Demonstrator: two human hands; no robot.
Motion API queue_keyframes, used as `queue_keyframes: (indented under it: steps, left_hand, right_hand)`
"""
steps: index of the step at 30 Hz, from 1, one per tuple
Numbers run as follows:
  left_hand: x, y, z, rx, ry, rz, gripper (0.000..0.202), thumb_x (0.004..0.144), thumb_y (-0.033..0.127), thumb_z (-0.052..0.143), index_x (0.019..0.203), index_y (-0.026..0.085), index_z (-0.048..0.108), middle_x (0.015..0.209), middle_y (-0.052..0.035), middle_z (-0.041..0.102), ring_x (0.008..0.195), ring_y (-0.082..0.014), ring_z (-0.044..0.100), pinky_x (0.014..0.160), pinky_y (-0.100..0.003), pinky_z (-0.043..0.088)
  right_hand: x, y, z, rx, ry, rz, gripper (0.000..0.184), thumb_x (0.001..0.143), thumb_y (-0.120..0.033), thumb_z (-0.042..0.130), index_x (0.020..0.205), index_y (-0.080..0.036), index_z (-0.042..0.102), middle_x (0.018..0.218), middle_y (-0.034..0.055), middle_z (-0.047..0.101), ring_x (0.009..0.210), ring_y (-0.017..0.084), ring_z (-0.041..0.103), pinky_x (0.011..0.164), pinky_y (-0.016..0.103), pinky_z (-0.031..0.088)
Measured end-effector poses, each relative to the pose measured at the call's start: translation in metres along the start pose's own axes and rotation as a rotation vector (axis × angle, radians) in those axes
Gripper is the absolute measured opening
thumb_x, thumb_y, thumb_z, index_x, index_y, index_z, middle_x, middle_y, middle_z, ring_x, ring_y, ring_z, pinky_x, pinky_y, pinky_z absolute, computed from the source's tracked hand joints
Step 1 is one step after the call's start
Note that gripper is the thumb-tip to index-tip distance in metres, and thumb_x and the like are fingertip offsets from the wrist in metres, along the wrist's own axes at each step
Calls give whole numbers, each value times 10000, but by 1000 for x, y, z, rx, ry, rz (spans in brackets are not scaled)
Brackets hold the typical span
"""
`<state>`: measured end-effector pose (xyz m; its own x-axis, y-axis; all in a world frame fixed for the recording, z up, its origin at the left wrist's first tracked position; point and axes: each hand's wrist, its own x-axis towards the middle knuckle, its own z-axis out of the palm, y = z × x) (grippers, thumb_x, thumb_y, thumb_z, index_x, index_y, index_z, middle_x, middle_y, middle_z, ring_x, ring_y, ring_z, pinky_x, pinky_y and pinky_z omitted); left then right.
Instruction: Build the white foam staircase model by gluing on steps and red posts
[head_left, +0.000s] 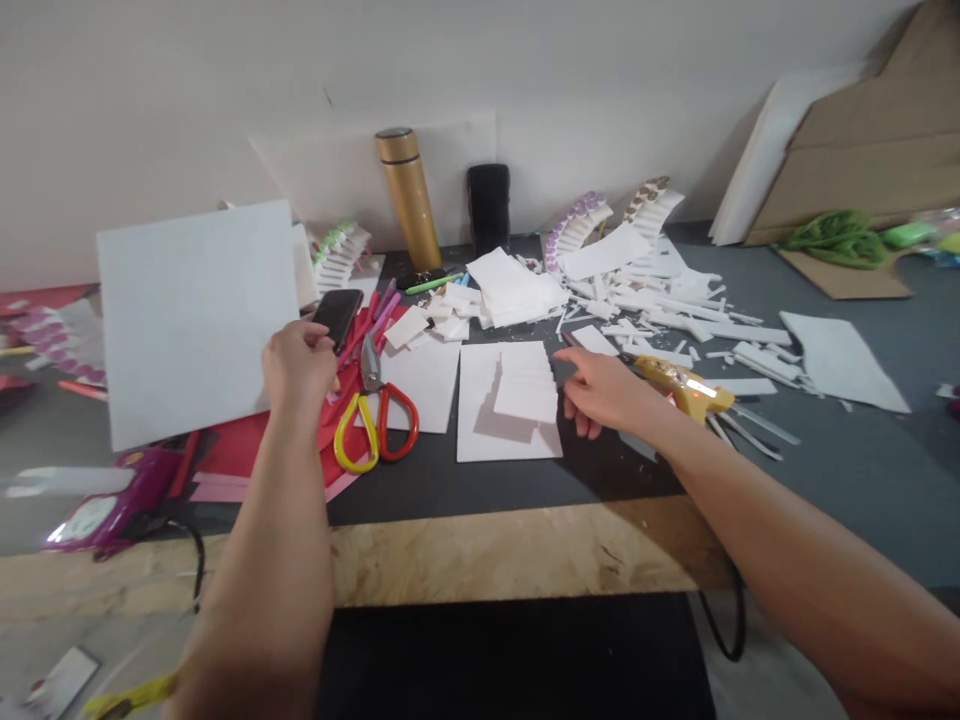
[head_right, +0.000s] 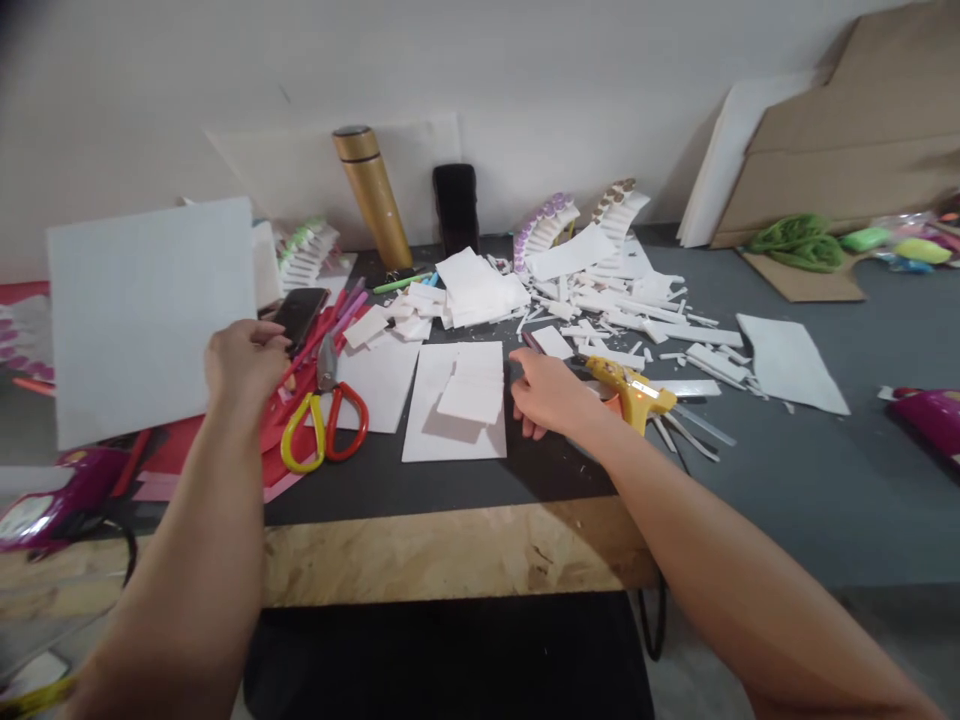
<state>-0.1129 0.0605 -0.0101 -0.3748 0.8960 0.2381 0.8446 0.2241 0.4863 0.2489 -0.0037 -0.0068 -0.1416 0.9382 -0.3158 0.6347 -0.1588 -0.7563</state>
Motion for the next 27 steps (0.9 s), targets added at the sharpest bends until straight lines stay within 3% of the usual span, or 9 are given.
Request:
queue_keyframes:
  steps: [4,10,14,21,24,27]
  left_hand:
    - [-4,4,1,57,-76,48,221,758,224,616,938,194,741,939,-81,768,878,-274,712,834,-366,527]
    - [-6,0,5,295,-176,218,269,724,209,598,933,215,768,1047,-141,769,979,-339,700,804,-394,509]
    - [-6,2,2,379,-190,200,207,735,231,591,850,218,762,1001,-142,772,929,-329,706,762,-381,496]
    - [-12,11,-9,338,-281,92,139,716,293,616,605,219,655,708,-119,700,724,-303,672,631,-366,432]
    - [-9,7,-17,257,-255,37,136,746,336,625,680,229,679,657,-85,674,716,-293,659,647,-369,445]
    - [-5,2,-23,242,-109,-5,91,763,285,625,786,222,687,791,-103,702,840,-310,667,712,-394,463]
  right_hand:
    - [-4,-4,-1,-59,102,-40,591,902,-51,427,1492,-68,400,671,26,670,441,128,631,392,201,515]
    - [-5,-4,-3,-133,188,-93,546,894,-85,429,1437,-84,482,701,38,684,460,128,627,422,207,505]
    - [-2,-1,-3,-142,198,-115,544,887,-91,441,1430,-89,489,713,42,696,465,135,632,453,224,504]
    - [1,2,-2,-128,210,-140,513,897,-99,451,1408,-91,502,705,34,689,460,133,627,469,228,501]
    - [2,3,-2,-121,227,-145,496,899,-120,463,1392,-107,520,689,22,688,455,128,629,472,221,503]
    - [4,5,0,-118,227,-148,501,891,-136,479,1390,-123,526,668,16,689,457,134,634,461,218,502]
